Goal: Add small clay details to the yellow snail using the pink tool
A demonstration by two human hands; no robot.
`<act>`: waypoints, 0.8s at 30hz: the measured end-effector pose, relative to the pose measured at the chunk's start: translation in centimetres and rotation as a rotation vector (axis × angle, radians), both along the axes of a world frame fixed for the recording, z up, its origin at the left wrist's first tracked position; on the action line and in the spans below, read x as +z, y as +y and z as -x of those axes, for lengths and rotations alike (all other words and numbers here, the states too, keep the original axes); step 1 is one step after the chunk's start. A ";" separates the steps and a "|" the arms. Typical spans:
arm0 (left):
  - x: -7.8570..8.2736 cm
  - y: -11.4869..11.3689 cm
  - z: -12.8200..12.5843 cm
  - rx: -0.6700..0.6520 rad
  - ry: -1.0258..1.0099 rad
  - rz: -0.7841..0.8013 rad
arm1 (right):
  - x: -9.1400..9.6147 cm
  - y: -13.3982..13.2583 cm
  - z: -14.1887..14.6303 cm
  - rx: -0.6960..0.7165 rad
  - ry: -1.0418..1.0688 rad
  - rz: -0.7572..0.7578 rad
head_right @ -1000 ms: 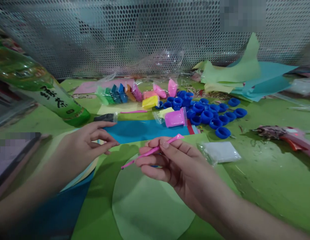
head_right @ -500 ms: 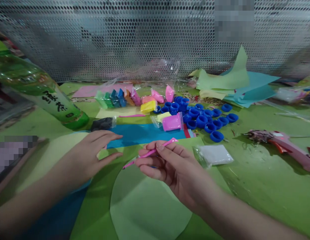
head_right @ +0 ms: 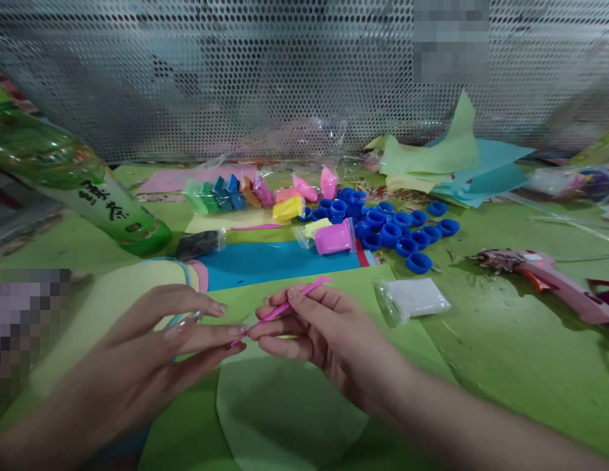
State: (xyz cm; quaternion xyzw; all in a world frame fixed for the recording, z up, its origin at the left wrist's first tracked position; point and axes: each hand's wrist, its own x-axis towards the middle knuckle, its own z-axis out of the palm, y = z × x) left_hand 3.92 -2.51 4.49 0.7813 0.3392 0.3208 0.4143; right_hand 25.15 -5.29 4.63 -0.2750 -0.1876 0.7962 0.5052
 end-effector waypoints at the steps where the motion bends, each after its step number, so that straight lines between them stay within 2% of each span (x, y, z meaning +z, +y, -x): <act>1: -0.2 0.0 0.2 0.006 0.005 -0.026 | 0.0 0.1 0.0 -0.001 -0.002 0.004; 7: -0.7 -0.4 0.9 0.011 0.046 -0.166 | 0.1 0.2 0.0 -0.005 -0.021 0.017; 14: 1.6 0.0 -0.5 0.035 0.107 -0.262 | 0.2 0.0 0.0 -0.001 -0.006 0.003; 18: 2.5 0.5 -1.0 -0.004 0.015 -0.254 | 0.4 -0.2 -0.4 -0.018 0.006 -0.030; 21: 2.3 0.7 -1.2 0.014 -0.067 -0.233 | 0.6 -0.2 -0.6 -0.036 0.008 -0.031; 24: 1.7 1.0 -1.5 0.075 -0.145 -0.283 | 0.7 -0.1 -0.7 -0.029 0.011 -0.049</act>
